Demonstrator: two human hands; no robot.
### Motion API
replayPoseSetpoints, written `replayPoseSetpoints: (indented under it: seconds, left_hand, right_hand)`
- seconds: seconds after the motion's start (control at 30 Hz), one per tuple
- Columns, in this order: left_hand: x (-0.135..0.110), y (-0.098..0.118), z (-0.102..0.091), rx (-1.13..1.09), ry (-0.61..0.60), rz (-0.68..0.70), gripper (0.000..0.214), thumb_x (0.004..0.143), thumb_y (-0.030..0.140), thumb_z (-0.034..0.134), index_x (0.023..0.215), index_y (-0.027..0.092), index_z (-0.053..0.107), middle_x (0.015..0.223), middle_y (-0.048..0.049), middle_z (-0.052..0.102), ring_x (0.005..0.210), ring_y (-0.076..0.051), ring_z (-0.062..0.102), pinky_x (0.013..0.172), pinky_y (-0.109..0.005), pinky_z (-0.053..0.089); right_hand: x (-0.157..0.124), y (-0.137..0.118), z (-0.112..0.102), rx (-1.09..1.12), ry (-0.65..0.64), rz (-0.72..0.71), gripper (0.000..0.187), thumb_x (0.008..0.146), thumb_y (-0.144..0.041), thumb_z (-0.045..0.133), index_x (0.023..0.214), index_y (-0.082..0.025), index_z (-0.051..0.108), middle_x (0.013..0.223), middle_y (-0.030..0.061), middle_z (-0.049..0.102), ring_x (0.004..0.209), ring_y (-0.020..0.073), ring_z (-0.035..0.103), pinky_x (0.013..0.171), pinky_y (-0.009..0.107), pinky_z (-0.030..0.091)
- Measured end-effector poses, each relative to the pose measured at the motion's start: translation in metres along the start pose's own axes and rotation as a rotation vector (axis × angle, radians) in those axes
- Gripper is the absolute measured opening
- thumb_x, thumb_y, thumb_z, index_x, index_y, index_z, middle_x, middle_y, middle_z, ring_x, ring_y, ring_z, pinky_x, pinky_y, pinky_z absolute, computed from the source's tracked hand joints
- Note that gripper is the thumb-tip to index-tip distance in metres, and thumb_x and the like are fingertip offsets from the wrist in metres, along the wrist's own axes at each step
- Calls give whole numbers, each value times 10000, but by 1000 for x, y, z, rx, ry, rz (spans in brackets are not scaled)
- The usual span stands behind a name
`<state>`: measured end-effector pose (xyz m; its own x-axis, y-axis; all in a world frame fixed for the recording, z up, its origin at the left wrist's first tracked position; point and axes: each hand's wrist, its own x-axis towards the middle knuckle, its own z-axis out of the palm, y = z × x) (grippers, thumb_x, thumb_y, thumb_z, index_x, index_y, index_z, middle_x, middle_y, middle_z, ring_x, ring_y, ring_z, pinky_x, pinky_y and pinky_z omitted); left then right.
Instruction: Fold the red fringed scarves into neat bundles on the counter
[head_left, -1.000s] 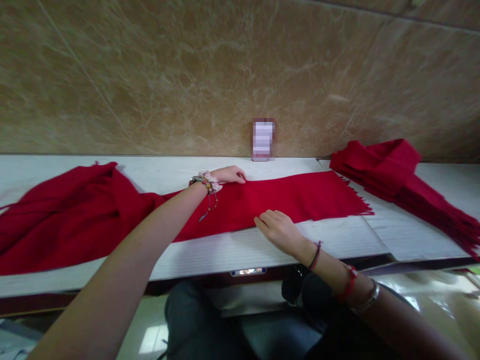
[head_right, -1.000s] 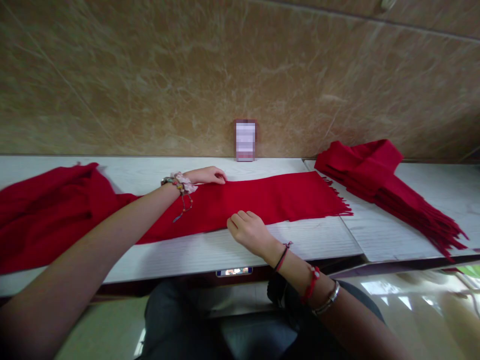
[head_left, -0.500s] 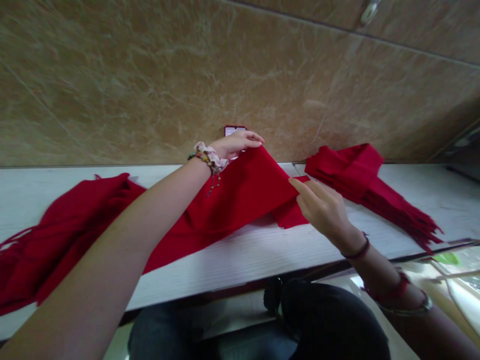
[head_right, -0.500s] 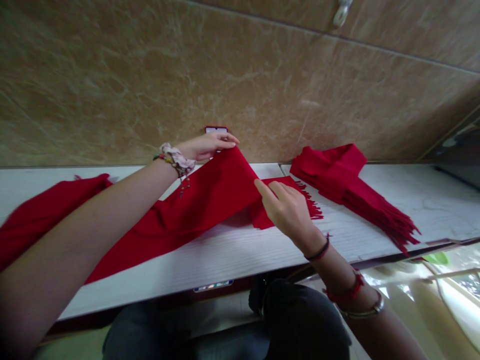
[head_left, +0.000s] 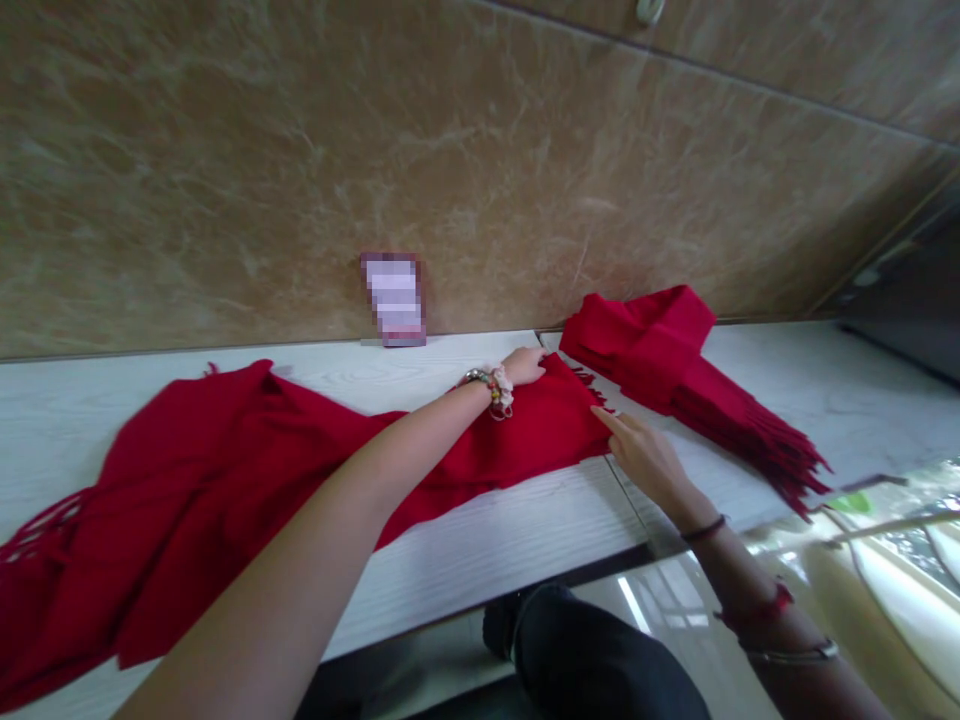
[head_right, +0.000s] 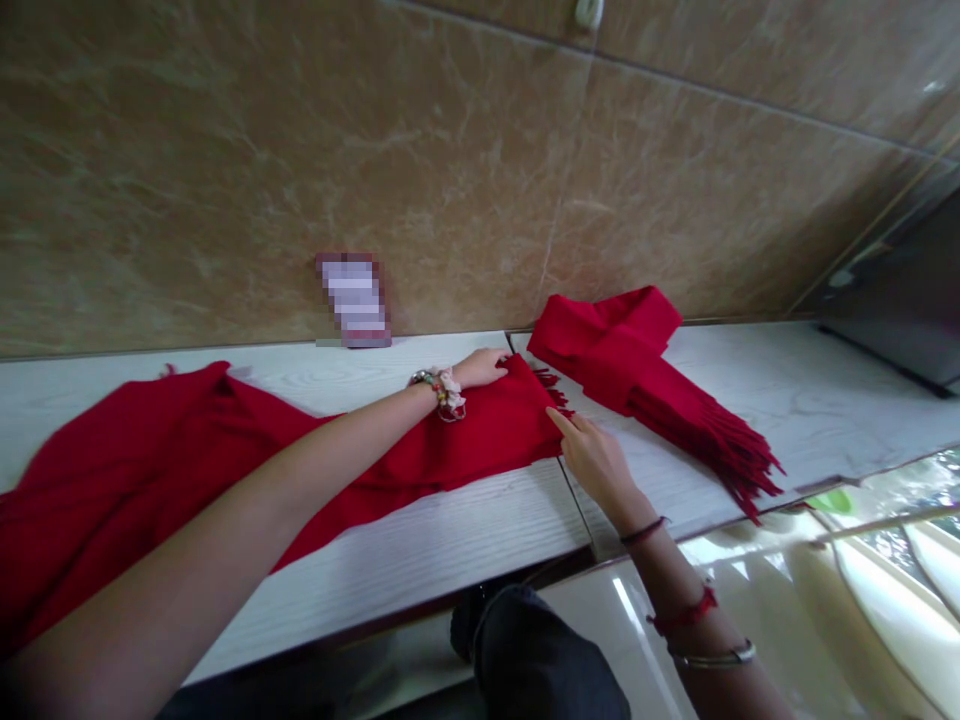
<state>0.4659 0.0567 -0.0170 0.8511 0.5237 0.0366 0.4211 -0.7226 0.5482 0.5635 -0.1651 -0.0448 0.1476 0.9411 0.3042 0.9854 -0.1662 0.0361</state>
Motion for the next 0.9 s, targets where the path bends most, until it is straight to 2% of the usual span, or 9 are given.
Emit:
replayPoseSetpoints:
  seconds: [0.1, 0.17, 0.27, 0.33, 0.43, 0.57, 0.67, 0.8, 0.9]
  left_hand:
    - [-7, 2, 2, 75, 30, 24, 440, 789, 86, 472, 1225, 143, 506, 1173, -127, 572, 1103, -222, 527, 938, -313, 391]
    - [-15, 7, 0, 164, 107, 61, 526, 814, 91, 429, 1332, 170, 388, 1283, -143, 481, 1166, -236, 477, 955, -355, 379]
    - [-28, 14, 5, 362, 188, 204, 480, 884, 168, 354, 1364, 184, 340, 1420, -134, 326, 1288, -253, 333, 1016, -417, 313]
    - [-37, 15, 14, 443, 89, 267, 448, 923, 269, 314, 1361, 180, 347, 1463, -112, 263, 1339, -271, 229, 1049, -463, 252]
    - [-45, 12, 28, 471, -65, 250, 494, 943, 383, 255, 1397, 191, 282, 1481, -87, 234, 1357, -283, 173, 1064, -499, 200]
    - [-48, 8, 33, 483, -47, 244, 537, 941, 411, 235, 1419, 168, 230, 1490, -92, 201, 1368, -256, 145, 1085, -459, 168]
    - [-58, 11, 25, 477, -57, 225, 582, 924, 464, 259, 1422, 164, 225, 1501, -110, 147, 1374, -270, 111, 1085, -481, 148]
    - [-94, 8, 13, 473, -96, 180, 639, 885, 572, 282, 1401, 196, 293, 1504, -123, 116, 1371, -319, 84, 1068, -552, 106]
    - [-127, -4, 6, 459, -70, 157, 657, 879, 595, 278, 1411, 210, 266, 1506, -117, 113, 1374, -311, 80, 1070, -541, 122]
  right_hand:
    - [-2, 0, 0, 44, 34, 3, 474, 805, -96, 362, 1244, -144, 535, 916, 115, 633, 825, 216, 598, 687, 311, 514]
    - [-1, 2, -3, 75, 64, -26, 473, 784, -79, 365, 1211, -129, 564, 972, 136, 621, 896, 237, 585, 758, 356, 517]
    - [7, 6, -10, 130, 109, -116, 490, 731, -45, 371, 1153, -133, 603, 1166, 153, 560, 1075, 257, 528, 895, 414, 474]
    - [17, 6, -16, 179, 117, -163, 464, 751, -61, 363, 1140, -129, 607, 1260, 150, 514, 1153, 246, 490, 953, 410, 443]
    - [31, -2, -16, 199, 59, -180, 408, 824, -130, 346, 1144, -109, 599, 1238, 150, 551, 1142, 225, 516, 973, 385, 435]
    - [27, -9, -1, 91, -70, -231, 388, 836, -134, 345, 1116, -103, 612, 1165, 149, 613, 1125, 231, 540, 973, 395, 437]
    - [14, -3, 6, 29, -63, -238, 393, 835, -123, 339, 1119, -86, 608, 1186, 163, 599, 1159, 237, 514, 985, 396, 427]
    - [17, 3, -4, 28, -45, -206, 384, 832, -133, 345, 1096, -95, 621, 1162, 161, 613, 1151, 239, 519, 994, 397, 414]
    - [37, -14, -13, 67, 0, -169, 407, 872, -187, 325, 1183, -78, 565, 1246, 171, 553, 1219, 236, 451, 1024, 397, 371]
